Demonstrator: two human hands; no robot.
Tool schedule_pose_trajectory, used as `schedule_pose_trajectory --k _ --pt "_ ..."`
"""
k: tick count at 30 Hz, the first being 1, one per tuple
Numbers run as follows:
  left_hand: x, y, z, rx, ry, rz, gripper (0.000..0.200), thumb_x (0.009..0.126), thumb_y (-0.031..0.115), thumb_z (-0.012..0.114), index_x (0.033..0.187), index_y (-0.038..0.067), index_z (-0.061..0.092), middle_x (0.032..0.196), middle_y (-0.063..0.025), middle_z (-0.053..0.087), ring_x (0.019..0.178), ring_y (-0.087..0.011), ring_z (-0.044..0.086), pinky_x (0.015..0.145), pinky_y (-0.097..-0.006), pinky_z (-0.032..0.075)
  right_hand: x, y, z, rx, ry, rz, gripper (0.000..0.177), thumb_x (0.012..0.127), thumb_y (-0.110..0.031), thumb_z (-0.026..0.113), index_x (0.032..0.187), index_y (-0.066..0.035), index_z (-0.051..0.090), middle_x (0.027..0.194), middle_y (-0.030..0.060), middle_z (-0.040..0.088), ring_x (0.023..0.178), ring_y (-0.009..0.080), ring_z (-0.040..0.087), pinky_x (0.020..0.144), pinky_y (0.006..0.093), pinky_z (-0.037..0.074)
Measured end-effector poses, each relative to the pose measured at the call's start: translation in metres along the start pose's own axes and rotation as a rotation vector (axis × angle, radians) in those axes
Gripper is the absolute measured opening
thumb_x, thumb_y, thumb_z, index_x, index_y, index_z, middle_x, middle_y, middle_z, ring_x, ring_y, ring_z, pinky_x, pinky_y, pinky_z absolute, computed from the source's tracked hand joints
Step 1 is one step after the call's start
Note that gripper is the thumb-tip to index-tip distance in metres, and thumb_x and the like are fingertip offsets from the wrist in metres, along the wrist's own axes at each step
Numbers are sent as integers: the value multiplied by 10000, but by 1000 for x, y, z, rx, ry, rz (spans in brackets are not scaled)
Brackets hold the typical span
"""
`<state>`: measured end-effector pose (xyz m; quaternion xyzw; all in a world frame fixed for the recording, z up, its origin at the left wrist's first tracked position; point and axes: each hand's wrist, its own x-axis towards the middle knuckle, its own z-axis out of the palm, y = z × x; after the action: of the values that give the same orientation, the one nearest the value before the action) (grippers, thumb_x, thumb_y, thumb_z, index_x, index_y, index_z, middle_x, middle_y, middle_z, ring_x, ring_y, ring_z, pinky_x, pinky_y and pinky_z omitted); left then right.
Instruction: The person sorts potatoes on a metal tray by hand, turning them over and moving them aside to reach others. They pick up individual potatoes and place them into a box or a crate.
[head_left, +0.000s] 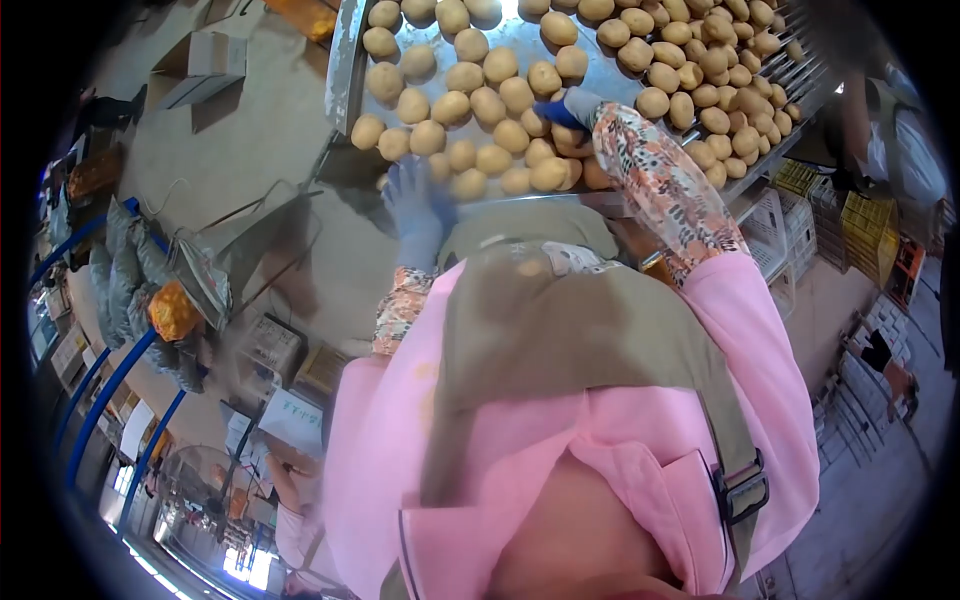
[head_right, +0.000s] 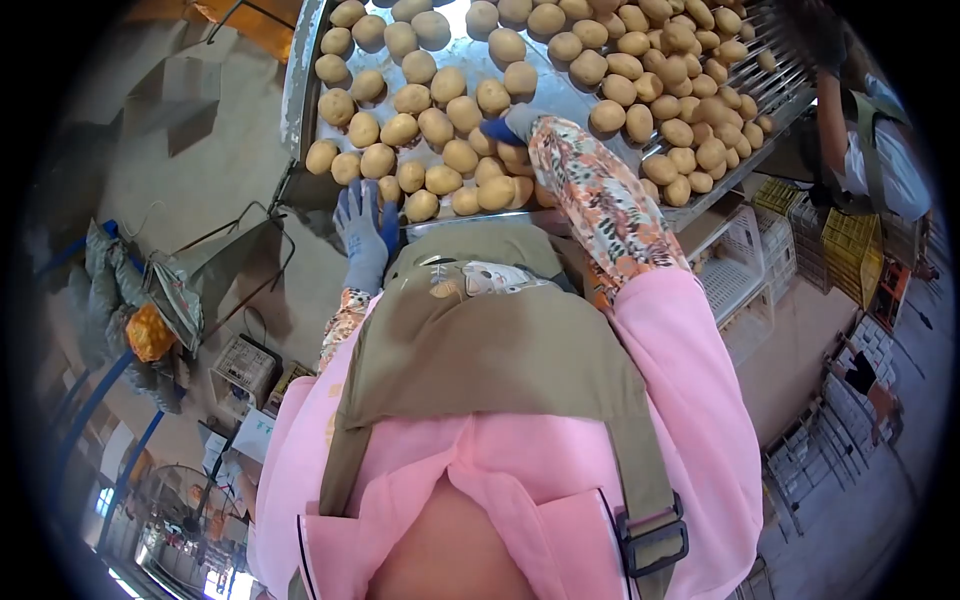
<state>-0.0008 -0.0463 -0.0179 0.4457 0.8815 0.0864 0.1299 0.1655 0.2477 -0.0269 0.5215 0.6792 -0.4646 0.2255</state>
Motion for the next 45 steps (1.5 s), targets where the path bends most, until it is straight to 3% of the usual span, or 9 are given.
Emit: schedule_pose_trajectory --k 6,15,20,22,25,28,31,40,45 --pt "41 57 -3 -448 34 294 496 865 288 612 1326 125 525 1431 -147 429 1314 -385 372 1085 -517 275 -13 5 7 -60 134 -220 643 840 -415 676 1318 -29 486 1139 142 601 997 205 573 848 315 474" --pt "41 114 13 -112 -433 533 587 927 496 469 1450 240 389 1589 -44 184 1449 -386 142 1115 -645 101 -105 48 23 1736 -554 -590 578 986 -206 430 1519 -167 207 1459 204 379 1190 293 526 952 418 484" --pt "44 62 40 -125 -136 486 637 896 479 543 1458 232 371 1564 -119 221 1423 -442 146 1151 -543 137 -120 47 30 1412 -140 -669 635 952 -290 477 1515 -151 217 1503 191 303 1101 253 543 901 364 474" --pt "35 57 13 14 -143 341 708 878 468 570 1479 177 335 1541 -177 245 1421 -418 177 1154 -509 151 -139 36 21 2023 -826 -787 610 987 -412 428 1477 -80 283 1487 223 333 1088 269 581 846 385 522" --pt "27 25 8 -56 -60 395 767 863 449 603 1453 43 328 1456 -200 378 1386 -336 304 1114 -491 239 -141 43 37 825 264 -1088 634 975 -449 393 1497 -123 245 1452 173 396 976 195 576 812 280 477" --pt "21 20 -4 -12 -94 388 774 865 453 595 1463 52 311 1475 -181 358 1401 -336 277 1125 -485 216 -147 36 30 2029 -788 -728 640 986 -480 360 1487 -97 253 1404 158 459 865 141 568 720 237 465" --pt "19 18 0 -1 -90 359 739 884 416 580 1471 66 299 1492 -161 341 1408 -326 269 1123 -495 215 -152 37 40 1633 -97 -429 629 996 -486 340 1485 -98 261 1387 145 480 799 111 541 654 223 445" --pt "39 82 16 -239 -120 634 646 907 465 536 1452 155 381 1532 -105 308 1420 -391 209 1126 -544 178 -140 63 54 2183 -694 -717 480 981 -267 504 1367 -34 339 1346 202 484 1142 242 571 904 364 524" --pt "37 77 20 -43 -237 484 652 914 523 494 1468 208 354 1552 -119 254 1426 -396 185 1141 -527 162 -153 54 55 1794 -136 -629 522 1007 -433 381 1359 -47 401 1359 181 492 1117 225 575 901 342 516"
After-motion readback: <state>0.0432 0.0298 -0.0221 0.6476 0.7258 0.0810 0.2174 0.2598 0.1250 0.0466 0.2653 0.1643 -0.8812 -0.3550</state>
